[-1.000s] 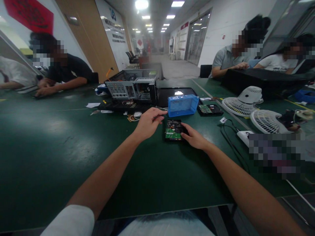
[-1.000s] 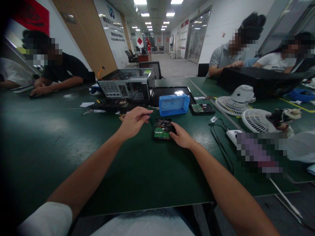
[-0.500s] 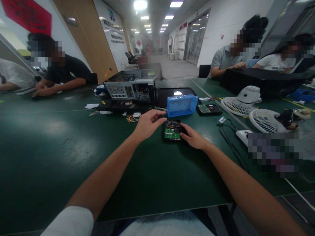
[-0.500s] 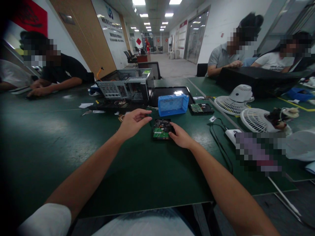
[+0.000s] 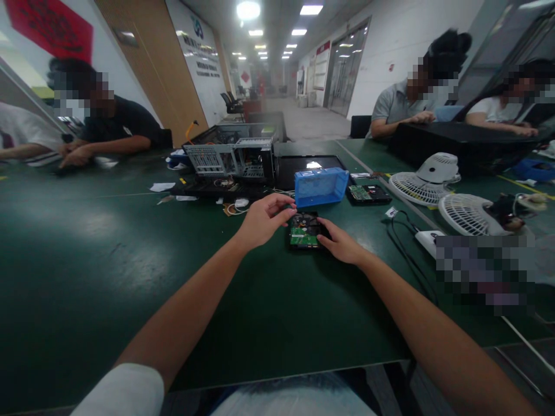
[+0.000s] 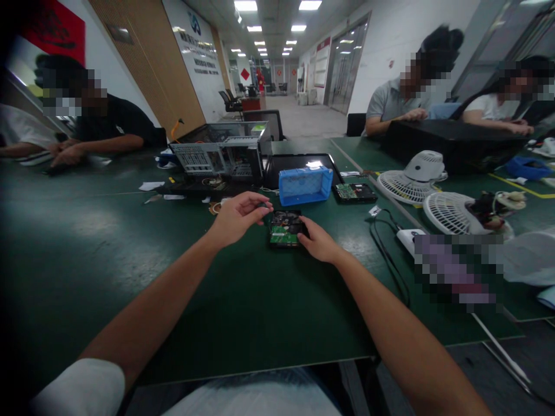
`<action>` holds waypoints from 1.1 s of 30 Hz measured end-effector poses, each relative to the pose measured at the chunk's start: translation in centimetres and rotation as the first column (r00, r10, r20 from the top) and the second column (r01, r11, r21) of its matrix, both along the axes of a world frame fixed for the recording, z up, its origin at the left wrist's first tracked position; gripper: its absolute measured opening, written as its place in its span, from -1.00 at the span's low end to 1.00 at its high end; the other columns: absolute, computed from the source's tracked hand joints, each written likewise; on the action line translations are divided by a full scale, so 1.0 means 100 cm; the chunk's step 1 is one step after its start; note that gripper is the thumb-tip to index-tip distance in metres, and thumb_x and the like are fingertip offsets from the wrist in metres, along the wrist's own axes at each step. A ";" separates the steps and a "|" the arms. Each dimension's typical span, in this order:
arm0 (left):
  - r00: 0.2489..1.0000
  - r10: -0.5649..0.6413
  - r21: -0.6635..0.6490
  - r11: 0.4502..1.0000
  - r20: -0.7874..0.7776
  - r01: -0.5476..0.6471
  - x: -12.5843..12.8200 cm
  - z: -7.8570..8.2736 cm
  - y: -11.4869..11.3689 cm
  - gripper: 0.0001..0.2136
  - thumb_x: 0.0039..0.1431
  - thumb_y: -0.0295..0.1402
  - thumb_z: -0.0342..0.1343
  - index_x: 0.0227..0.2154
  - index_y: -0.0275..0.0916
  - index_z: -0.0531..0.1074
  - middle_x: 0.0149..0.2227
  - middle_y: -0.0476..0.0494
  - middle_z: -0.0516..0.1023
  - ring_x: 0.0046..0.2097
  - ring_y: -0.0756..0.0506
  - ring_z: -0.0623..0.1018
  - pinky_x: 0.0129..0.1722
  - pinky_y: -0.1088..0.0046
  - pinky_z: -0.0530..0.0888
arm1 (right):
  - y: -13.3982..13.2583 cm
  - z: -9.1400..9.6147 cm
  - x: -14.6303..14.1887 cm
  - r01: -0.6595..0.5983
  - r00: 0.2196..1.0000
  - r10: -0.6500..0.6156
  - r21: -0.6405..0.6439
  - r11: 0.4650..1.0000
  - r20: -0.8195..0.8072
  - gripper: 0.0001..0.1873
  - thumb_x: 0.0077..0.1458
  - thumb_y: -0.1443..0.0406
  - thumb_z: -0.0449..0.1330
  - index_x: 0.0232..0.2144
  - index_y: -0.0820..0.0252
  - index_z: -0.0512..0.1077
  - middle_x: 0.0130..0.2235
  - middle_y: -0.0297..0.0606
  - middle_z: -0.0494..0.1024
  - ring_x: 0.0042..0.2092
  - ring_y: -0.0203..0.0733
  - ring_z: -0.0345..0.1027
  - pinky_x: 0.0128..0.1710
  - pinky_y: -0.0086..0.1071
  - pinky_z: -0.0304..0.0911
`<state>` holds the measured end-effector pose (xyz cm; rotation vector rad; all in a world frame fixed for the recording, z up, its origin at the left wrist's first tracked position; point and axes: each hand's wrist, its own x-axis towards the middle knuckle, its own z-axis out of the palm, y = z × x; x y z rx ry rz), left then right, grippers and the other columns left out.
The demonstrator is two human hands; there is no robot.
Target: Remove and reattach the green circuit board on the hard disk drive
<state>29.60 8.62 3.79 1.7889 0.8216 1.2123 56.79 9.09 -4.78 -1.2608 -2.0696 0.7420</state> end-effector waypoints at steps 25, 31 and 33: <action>0.997 -0.074 0.007 0.997 0.034 0.074 0.000 0.001 -0.003 -0.82 0.26 -0.27 0.22 -0.16 -0.23 0.51 -0.05 -0.20 0.59 -0.03 -0.14 0.62 -0.26 0.37 0.68 | 0.000 0.001 0.000 -0.006 1.000 0.006 0.012 1.000 -0.006 -0.33 0.29 0.19 0.14 0.39 0.10 0.15 0.32 -0.06 0.36 0.34 0.09 0.22 0.37 0.08 0.07; 0.997 -0.080 0.039 0.996 0.010 0.080 -0.001 0.001 -0.002 -0.87 0.28 -0.29 0.19 -0.24 -0.23 0.56 -0.01 -0.21 0.58 0.01 -0.16 0.61 -0.25 0.38 0.68 | -0.001 0.001 0.000 0.008 1.000 -0.008 0.012 1.000 0.012 -0.34 0.30 0.19 0.13 0.39 0.11 0.16 0.34 -0.06 0.32 0.35 0.08 0.21 0.36 0.06 0.08; 0.995 -0.093 0.043 0.995 0.022 0.092 -0.002 0.000 -0.002 -0.89 0.27 -0.31 0.19 -0.29 -0.24 0.54 -0.02 -0.21 0.58 0.02 -0.16 0.61 -0.25 0.39 0.67 | -0.001 0.001 -0.001 0.015 1.000 -0.015 0.005 1.000 0.015 -0.34 0.29 0.19 0.13 0.39 0.13 0.16 0.35 -0.05 0.31 0.35 0.10 0.20 0.37 0.07 0.08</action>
